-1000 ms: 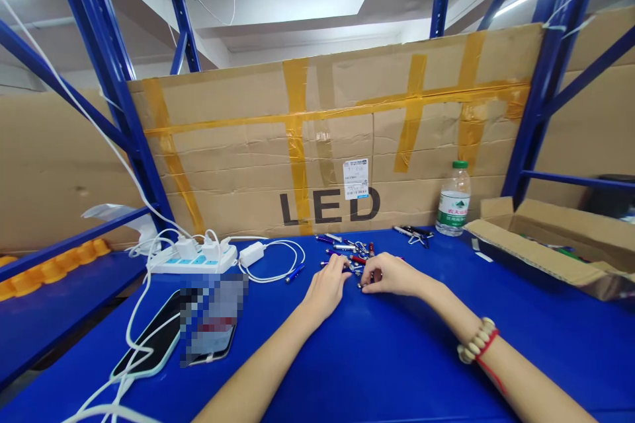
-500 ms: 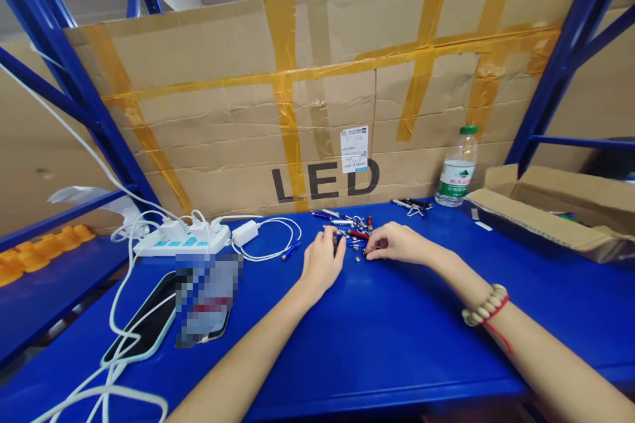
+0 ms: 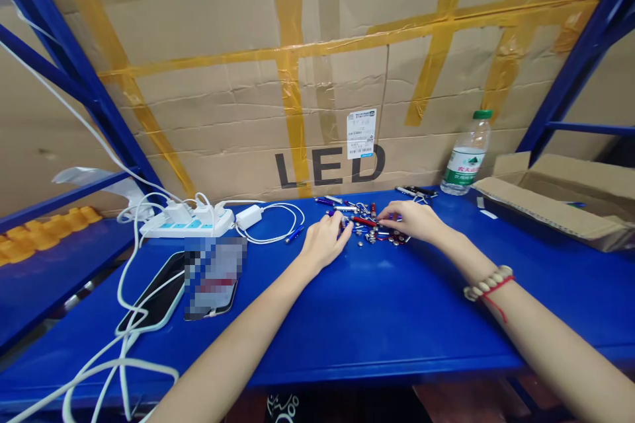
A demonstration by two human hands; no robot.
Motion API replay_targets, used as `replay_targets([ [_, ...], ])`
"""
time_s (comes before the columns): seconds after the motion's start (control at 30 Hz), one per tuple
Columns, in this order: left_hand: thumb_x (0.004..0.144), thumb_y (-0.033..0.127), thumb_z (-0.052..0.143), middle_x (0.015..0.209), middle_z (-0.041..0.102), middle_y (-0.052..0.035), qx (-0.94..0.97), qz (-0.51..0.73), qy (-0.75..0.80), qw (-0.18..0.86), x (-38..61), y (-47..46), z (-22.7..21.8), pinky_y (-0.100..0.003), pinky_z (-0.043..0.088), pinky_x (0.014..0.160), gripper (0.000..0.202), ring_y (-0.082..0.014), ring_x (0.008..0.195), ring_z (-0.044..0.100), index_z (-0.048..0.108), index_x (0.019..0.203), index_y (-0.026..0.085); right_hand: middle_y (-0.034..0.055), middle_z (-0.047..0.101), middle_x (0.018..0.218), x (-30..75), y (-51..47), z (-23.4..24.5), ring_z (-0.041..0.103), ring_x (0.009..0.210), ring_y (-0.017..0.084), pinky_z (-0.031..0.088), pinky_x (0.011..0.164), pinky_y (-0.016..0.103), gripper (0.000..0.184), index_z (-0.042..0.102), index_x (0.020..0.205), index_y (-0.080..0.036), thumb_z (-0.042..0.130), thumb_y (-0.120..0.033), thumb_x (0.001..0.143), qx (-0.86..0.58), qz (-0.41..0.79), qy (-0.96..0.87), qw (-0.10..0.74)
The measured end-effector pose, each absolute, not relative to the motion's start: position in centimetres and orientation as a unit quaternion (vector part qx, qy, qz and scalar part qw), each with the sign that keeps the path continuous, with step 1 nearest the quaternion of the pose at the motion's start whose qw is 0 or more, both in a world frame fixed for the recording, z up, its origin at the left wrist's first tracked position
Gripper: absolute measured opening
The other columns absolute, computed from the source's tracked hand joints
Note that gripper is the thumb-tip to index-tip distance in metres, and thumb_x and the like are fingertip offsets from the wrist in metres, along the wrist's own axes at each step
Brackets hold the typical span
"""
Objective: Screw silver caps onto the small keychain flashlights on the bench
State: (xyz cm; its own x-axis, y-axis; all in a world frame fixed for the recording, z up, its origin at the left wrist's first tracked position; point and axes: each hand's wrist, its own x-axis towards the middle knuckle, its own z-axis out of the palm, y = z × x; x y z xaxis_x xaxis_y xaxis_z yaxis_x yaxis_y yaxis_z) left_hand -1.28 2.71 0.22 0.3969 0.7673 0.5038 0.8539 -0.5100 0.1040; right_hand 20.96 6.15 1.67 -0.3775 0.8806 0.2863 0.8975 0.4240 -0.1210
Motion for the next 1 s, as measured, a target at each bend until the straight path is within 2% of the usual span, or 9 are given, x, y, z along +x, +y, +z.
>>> replay_targets([
  [0.23, 0.091, 0.035, 0.028, 0.081, 0.057, -0.0031, -0.854, -0.229, -0.443, 0.146, -2.4, 2.9, 0.9, -0.025, 0.042, 0.067, 0.026, -0.0172, 0.082, 0.053, 0.047, 0.086, 0.018, 0.0008, 0.066, 0.091, 21.7, 6.7, 1.1, 0.059, 0.082, 0.017, 0.042, 0.063, 0.024, 0.023, 0.065, 0.091, -0.025, 0.049, -0.038, 0.080, -0.524, 0.006, -0.834, 0.172],
  [0.4, 0.091, 0.034, 0.029, 0.085, 0.059, -0.0025, -0.862, -0.235, -0.426, 0.143, -2.0, 2.1, 0.7, -0.026, 0.042, 0.071, 0.026, -0.0165, 0.084, 0.052, 0.049, 0.087, 0.019, 0.0012, 0.067, 0.084, 22.3, 6.6, 1.4, 0.060, 0.076, 0.016, 0.043, 0.064, 0.026, 0.026, 0.061, 0.099, -0.023, 0.050, -0.037, 0.079, -0.534, 0.032, -0.817, 0.213],
  [0.57, 0.091, 0.034, 0.030, 0.085, 0.060, -0.0025, -0.864, -0.238, -0.426, 0.123, -1.5, 2.0, 0.3, -0.025, 0.043, 0.069, 0.026, -0.0165, 0.084, 0.054, 0.051, 0.089, 0.019, 0.0032, 0.067, 0.082, 22.4, 6.8, 1.1, 0.060, 0.074, 0.017, 0.045, 0.065, 0.025, 0.027, 0.067, 0.086, -0.020, 0.059, -0.041, 0.071, -0.518, 0.069, -0.837, 0.163],
  [0.77, 0.091, 0.034, 0.029, 0.083, 0.060, -0.0037, -0.853, -0.247, -0.447, 0.106, -1.5, 2.1, 0.1, -0.026, 0.044, 0.071, 0.027, -0.0170, 0.083, 0.056, 0.050, 0.096, 0.017, 0.0033, 0.067, 0.080, 22.2, 6.9, 0.8, 0.059, 0.070, 0.014, 0.044, 0.063, 0.023, 0.023, 0.066, 0.091, -0.018, 0.058, -0.030, 0.074, -0.520, 0.093, -0.835, 0.156],
  [1.0, 0.091, 0.037, 0.032, 0.084, 0.060, -0.0037, -0.856, -0.217, -0.459, 0.093, -1.1, 1.8, 0.4, -0.024, 0.045, 0.072, 0.027, -0.0169, 0.084, 0.058, 0.048, 0.098, 0.018, 0.0036, 0.063, 0.083, 22.6, 7.2, 0.6, 0.058, 0.068, 0.014, 0.045, 0.061, 0.023, 0.036, 0.059, 0.104, -0.018, 0.062, -0.030, 0.070, -0.523, 0.094, -0.829, 0.175],
])
